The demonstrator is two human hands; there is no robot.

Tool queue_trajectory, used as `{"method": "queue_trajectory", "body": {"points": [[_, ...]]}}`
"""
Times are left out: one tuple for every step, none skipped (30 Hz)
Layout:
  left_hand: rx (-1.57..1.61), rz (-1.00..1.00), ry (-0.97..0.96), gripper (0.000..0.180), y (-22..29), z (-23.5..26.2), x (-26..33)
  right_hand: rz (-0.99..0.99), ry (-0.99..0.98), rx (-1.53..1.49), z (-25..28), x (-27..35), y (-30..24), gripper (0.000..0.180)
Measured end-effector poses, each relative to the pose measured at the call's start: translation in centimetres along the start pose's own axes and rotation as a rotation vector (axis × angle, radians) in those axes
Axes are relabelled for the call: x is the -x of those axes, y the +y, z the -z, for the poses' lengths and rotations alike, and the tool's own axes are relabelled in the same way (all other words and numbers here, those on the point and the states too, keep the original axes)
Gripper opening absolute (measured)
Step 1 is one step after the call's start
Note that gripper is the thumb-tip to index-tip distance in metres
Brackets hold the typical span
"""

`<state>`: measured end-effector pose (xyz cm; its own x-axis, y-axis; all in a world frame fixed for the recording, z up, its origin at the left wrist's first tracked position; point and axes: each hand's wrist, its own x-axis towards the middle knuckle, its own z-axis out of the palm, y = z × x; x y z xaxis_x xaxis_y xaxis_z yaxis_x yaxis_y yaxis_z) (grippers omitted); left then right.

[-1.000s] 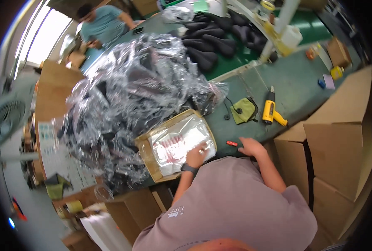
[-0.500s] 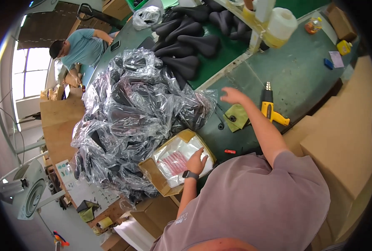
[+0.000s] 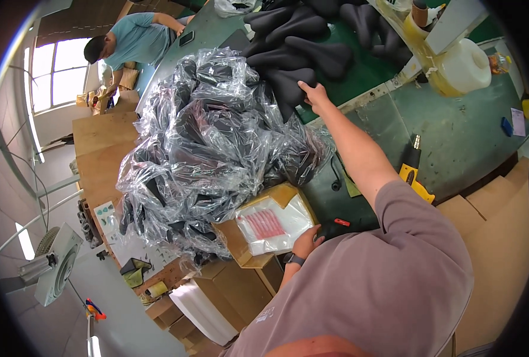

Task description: Packing bicycle seats into plastic bags at a factory workbench.

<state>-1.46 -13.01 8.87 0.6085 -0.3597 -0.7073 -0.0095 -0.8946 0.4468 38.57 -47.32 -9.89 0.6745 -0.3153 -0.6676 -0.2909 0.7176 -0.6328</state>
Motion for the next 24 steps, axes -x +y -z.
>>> {"method": "queue_trajectory", "body": {"points": [[0.045, -0.036, 0.013, 0.059, -0.1, 0.0, -0.4, 0.037, -0.076, -0.085, 0.3, 2.5, -0.7, 0.056], [0.087, -0.081, 0.02, 0.059, -0.1, 0.2, -0.8, 0.045, -0.07, -0.086, 1.5, 4.7, -1.3, 0.056], [0.17, -0.109, 0.039, 0.057, 0.3, 0.9, -1.6, 0.108, -0.102, -0.02, 3.8, 6.7, -1.6, 0.055], [0.254, -0.134, 0.054, 0.054, 0.7, 1.8, -2.5, 0.168, -0.131, 0.047, 6.0, 9.1, -1.8, 0.055], [0.481, -0.144, 0.066, 0.055, -0.1, 2.2, -3.6, 0.166, -0.175, -0.039, 7.9, 12.4, -1.9, 0.055], [0.711, -0.146, 0.078, 0.056, -0.9, 2.6, -4.6, 0.161, -0.22, -0.123, 9.5, 16.6, -2.6, 0.055], [0.987, -0.065, 0.015, 0.062, -0.3, 4.1, -5.1, 0.108, -0.277, -0.114, 11.9, 20.8, -4.0, 0.055], [1.253, 0.03, -0.061, 0.068, 0.3, 6.1, -5.4, 0.112, -0.243, -0.119, 14.4, 24.1, -4.9, 0.055], [1.458, 0.008, -0.298, 0.079, 0.1, 8.0, -5.8, 0.095, -0.376, -0.089, 16.7, 27.2, -5.4, 0.058], [1.663, -0.001, -0.534, 0.09, -0.5, 9.5, -5.9, 0.068, -0.513, -0.058, 18.4, 30.5, -5.9, 0.062], [1.721, -0.032, -0.722, 0.099, -0.1, 10.6, -5.5, 0.02, -0.56, -0.057, 19.1, 34.4, -7.2, 0.059], [1.771, -0.062, -0.915, 0.109, 1.0, 11.5, -4.7, 0.013, -0.526, -0.064, 19.9, 37.1, -7.4, 0.059], [1.774, -0.032, -0.941, 0.109, 1.7, 11.9, -3.7, 0.008, -0.589, 0.021, 20.6, 39.3, -7.4, 0.059], [1.732, -0.077, -1.086, 0.116, 2.2, 12.1, -2.5, 0.001, -0.661, 0.108, 21.2, 40.9, -7.3, 0.058], [1.687, -0.125, -1.224, 0.123, 2.5, 12.1, -1.2, -0.006, -0.694, 0.267, 21.9, 42.2, -6.9, 0.056], [1.702, -0.133, -1.287, 0.122, 2.5, 12.0, -0.2, -0.014, -0.678, 0.257, 22.0, 43.9, -6.7, 0.056], [1.585, -0.067, -1.281, 0.117, 1.0, 11.6, 0.9, 0.002, -0.741, 0.358, 21.8, 45.5, -6.5, 0.055], [1.459, -0.014, -1.267, 0.111, -0.2, 11.4, 1.7, 0.03, -0.811, 0.462, 21.4, 46.8, -6.6, 0.055], [1.216, -0.196, -1.229, 0.096, 1.2, 11.6, 3.0, 0.066, -0.848, 0.499, 21.2, 48.1, -6.6, 0.063], [1.177, -0.14, -1.202, 0.087, 1.3, 11.4, 4.8, 0.071, -0.842, 0.491, 20.6, 49.5, -6.7, 0.063], [1.16, -0.097, -1.183, 0.083, 1.0, 10.9, 6.2, 0.134, -0.837, 0.648, 19.4, 51.1, -7.3, 0.068], [1.152, -0.058, -1.153, 0.08, 0.4, 10.4, 7.6, 0.197, -0.838, 0.809, 18.2, 52.4, -7.2, 0.072], [1.154, -0.061, -1.141, 0.08, -0.2, 9.9, 8.7, 0.201, -0.849, 0.809, 17.3, 53.3, -6.7, 0.072], [1.157, -0.05, -1.093, 0.077, -0.5, 9.7, 9.4, 0.299, -0.785, 0.877, 16.5, 53.9, -6.4, 0.085]]}}
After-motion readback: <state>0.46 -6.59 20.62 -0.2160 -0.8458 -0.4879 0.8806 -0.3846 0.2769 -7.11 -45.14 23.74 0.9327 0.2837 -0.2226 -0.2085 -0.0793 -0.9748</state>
